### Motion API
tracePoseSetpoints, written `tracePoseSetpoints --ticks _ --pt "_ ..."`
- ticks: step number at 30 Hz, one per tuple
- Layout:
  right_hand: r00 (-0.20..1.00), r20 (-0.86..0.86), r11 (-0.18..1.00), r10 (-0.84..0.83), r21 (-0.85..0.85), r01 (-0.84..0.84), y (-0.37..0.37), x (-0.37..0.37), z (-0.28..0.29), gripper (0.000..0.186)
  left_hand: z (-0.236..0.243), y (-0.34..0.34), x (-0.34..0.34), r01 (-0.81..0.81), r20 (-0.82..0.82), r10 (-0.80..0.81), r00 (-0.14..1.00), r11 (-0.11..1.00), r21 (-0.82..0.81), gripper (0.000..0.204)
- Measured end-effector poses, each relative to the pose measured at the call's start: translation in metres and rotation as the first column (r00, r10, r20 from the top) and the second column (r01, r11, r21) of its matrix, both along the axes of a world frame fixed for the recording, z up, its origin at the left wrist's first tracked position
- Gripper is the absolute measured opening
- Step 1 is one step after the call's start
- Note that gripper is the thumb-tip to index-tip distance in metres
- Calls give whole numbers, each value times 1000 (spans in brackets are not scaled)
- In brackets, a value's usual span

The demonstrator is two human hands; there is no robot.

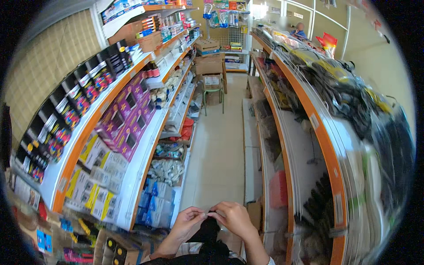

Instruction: Packing small hardware items like lightbulbs and switches into boxes for shipment.

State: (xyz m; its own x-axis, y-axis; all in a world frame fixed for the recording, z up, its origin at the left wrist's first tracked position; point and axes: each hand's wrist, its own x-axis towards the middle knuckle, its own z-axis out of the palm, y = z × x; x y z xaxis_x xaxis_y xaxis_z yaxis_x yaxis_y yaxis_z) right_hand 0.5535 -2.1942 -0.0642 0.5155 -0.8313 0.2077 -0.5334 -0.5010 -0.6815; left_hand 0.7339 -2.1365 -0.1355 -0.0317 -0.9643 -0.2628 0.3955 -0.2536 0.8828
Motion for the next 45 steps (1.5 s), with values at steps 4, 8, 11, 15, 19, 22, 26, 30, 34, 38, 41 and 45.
tracePoseSetpoints --ticks 4,8,11,15,19,22,26,30,34,38,41,45 --pt "1000 -8 998 25 -65 -25 -116 15 -16 20 -26 -112 14 -28 153 37 988 998 -62 13" --pt "998 -61 1000 0 12 1 -231 27 -8 20 -22 -233 31 -1 369 50 928 991 -133 14" --pt "996 -78 999 -32 6 32 -317 31 3 20 -6 -326 45 4 489 144 860 957 -290 22" --pt "997 11 997 -71 -15 71 -419 37 1 21 5 -434 65 201 768 83 635 942 -268 22" --pt "996 40 996 -81 48 79 -522 43 -13 21 -14 -529 78 241 900 181 397 926 -292 39" --pt "998 -15 991 -69 111 70 -608 43 -19 21 -31 -607 90 224 927 235 291 925 -305 63" --pt "997 -56 998 -49 32 51 -736 56 -7 24 -22 -701 108 142 944 215 252 956 -256 70" --pt "989 -86 991 124 51 -120 -864 105 11 24 0 -783 138 -19 919 312 242 948 -317 65" --pt "923 -70 925 379 28 -378 -963 189 9 23 5 -831 178 -277 878 416 238 895 -349 54" --pt "802 -99 807 589 20 -590 -1029 282 -6 23 -2 -873 219 -516 814 524 251 784 -345 45" --pt "714 -65 717 697 22 -697 -1056 346 -16 25 6 -901 252 -594 776 614 147 682 -427 39" --pt "599 37 600 800 -85 -796 -1085 406 -16 31 36 -937 286 -624 725 683 -91 528 -576 36"
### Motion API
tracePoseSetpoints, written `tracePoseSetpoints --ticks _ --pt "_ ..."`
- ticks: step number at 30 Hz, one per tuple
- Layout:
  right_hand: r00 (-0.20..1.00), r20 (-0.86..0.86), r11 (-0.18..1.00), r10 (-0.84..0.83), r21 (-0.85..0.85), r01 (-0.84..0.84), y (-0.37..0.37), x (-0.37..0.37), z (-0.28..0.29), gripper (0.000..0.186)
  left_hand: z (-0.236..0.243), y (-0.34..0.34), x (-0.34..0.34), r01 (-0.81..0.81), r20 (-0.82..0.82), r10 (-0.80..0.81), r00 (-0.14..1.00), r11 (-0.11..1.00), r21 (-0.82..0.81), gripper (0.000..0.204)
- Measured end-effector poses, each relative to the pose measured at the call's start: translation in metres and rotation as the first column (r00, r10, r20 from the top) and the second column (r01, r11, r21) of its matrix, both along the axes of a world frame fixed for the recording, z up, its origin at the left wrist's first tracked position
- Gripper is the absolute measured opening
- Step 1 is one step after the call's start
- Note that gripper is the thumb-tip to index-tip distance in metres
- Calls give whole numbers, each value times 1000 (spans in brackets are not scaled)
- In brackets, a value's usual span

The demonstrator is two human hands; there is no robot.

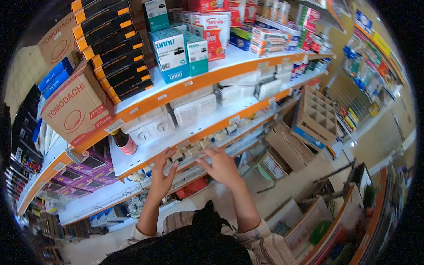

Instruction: Packing small hardware items like lightbulbs and switches into boxes for shipment.

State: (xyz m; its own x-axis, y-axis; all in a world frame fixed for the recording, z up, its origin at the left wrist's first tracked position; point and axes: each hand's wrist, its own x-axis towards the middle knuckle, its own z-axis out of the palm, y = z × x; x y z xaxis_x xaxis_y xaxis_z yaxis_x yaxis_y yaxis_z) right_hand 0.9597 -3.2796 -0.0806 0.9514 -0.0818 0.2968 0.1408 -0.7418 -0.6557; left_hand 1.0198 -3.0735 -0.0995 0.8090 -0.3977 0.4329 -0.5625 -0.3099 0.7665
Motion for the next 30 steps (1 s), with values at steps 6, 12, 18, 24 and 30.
tracePoseSetpoints --ticks 6,12,18,24,30 --pt "953 281 982 -110 179 60 -63 104 10 49 40 -64 52 -83 -71 66 995 958 -274 46" --pt "952 288 958 -105 287 19 -85 166 14 59 33 -129 85 -256 15 273 962 917 -307 66" --pt "975 219 955 -28 293 -39 -87 172 10 68 22 -150 98 -409 -96 404 910 829 -381 63" --pt "942 335 921 27 357 -153 -86 182 2 68 12 -165 110 -444 -82 474 877 732 -516 50" --pt "952 306 887 -15 444 -129 -90 181 -14 65 1 -174 105 -558 -46 619 784 670 -489 49"
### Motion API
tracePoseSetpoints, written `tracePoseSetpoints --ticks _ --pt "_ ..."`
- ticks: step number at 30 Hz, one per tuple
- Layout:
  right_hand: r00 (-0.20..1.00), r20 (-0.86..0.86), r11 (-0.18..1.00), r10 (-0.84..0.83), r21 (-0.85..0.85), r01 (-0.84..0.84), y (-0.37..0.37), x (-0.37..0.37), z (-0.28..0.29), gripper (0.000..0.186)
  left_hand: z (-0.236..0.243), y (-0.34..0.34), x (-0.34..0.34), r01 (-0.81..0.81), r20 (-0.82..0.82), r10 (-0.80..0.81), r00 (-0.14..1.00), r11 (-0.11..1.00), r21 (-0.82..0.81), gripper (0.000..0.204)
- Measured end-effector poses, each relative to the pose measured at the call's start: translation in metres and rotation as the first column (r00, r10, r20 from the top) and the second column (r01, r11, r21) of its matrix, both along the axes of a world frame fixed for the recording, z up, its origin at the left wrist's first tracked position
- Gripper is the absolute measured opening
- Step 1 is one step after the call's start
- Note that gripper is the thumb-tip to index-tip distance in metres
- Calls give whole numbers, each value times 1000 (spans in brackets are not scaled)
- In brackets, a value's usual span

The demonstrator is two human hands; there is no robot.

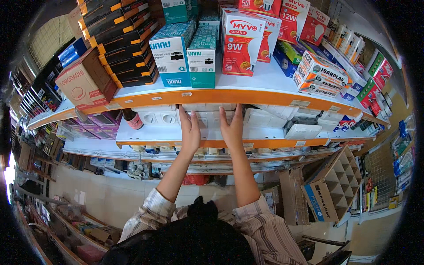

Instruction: Packing small hardware items like lightbulbs and switches into boxes for shipment.

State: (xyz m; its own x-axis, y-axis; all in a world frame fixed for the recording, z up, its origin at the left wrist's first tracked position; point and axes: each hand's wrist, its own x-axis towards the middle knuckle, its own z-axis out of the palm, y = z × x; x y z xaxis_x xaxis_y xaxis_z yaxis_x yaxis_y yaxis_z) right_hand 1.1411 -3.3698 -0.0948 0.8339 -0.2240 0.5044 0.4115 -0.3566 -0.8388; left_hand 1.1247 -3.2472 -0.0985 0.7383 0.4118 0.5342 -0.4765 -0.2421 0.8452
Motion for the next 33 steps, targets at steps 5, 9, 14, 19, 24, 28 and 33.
tracePoseSetpoints --ticks 5,9,14,19,24,28,33 --pt "997 77 1000 2 15 -4 -10 0 -12 58 -2 14 -14 117 -67 -111 992 990 86 50" --pt "985 174 1000 -14 1 14 -9 0 -23 52 -3 19 -15 13 -25 -5 1000 952 306 50" --pt "984 170 991 56 112 -75 -9 -16 -22 51 -7 16 -24 103 32 -110 993 979 173 50" --pt "985 168 996 46 73 -58 -5 -67 -4 51 -6 21 -66 90 -32 -90 995 996 -15 48" --pt "965 142 952 221 186 -245 43 -124 4 55 -10 84 -135 -4 117 2 993 1000 15 55" --pt "872 68 871 484 63 -488 128 -151 1 70 -26 160 -208 -148 -22 147 989 984 -97 63" --pt "623 -4 620 782 103 -778 264 -178 3 71 -46 254 -281 -446 55 457 888 883 -147 67"
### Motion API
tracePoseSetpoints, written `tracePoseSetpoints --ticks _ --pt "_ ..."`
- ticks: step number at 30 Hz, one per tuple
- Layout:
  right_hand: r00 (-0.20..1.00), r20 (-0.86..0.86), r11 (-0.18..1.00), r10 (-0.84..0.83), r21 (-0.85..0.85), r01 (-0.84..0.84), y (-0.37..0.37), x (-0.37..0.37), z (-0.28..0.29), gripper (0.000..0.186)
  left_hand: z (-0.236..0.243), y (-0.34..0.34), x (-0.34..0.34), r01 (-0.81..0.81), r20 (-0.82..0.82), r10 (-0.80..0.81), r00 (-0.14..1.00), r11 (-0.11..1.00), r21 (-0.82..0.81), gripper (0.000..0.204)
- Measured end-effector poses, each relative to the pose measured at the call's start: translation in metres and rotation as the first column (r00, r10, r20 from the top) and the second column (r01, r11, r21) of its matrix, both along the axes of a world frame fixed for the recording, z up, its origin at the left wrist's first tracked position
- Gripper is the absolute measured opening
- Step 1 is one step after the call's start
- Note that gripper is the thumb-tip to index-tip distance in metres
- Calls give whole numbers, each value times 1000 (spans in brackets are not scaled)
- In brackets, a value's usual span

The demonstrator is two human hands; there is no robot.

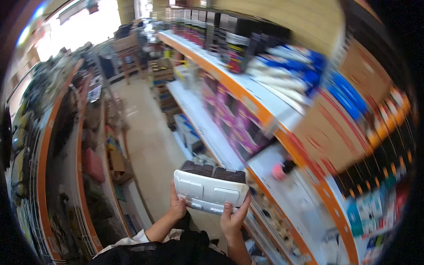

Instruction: Packing small hardware items like lightbulbs and switches into boxes for shipment.

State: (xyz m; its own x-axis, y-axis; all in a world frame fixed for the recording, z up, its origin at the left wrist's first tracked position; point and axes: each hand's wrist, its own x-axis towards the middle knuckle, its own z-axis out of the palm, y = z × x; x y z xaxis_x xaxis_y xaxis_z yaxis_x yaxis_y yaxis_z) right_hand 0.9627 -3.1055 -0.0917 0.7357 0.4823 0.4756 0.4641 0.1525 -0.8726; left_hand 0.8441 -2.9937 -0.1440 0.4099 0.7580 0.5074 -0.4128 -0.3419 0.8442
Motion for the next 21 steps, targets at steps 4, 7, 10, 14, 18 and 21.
tracePoseSetpoints --ticks 4,7,10,14,18,21 --pt "949 -41 945 314 -87 -316 132 -37 -10 62 2 92 -63 -279 -100 265 959 946 -168 59" --pt "902 -77 895 425 -114 -431 217 -77 -20 57 8 152 -115 -430 -223 387 895 881 -196 54" --pt "836 -136 828 532 -121 -547 291 -109 -26 54 11 207 -151 -539 -266 483 835 815 -214 51" --pt "810 -110 777 576 -235 -585 376 -129 -37 54 3 275 -170 -625 -295 557 776 740 -249 50" --pt "774 -215 709 595 -313 -632 470 -135 -58 54 -16 360 -176 -629 -297 554 778 695 -349 48" --pt "771 -182 706 611 -315 -634 556 -140 -66 53 -25 446 -178 -668 -356 567 743 667 -330 48"
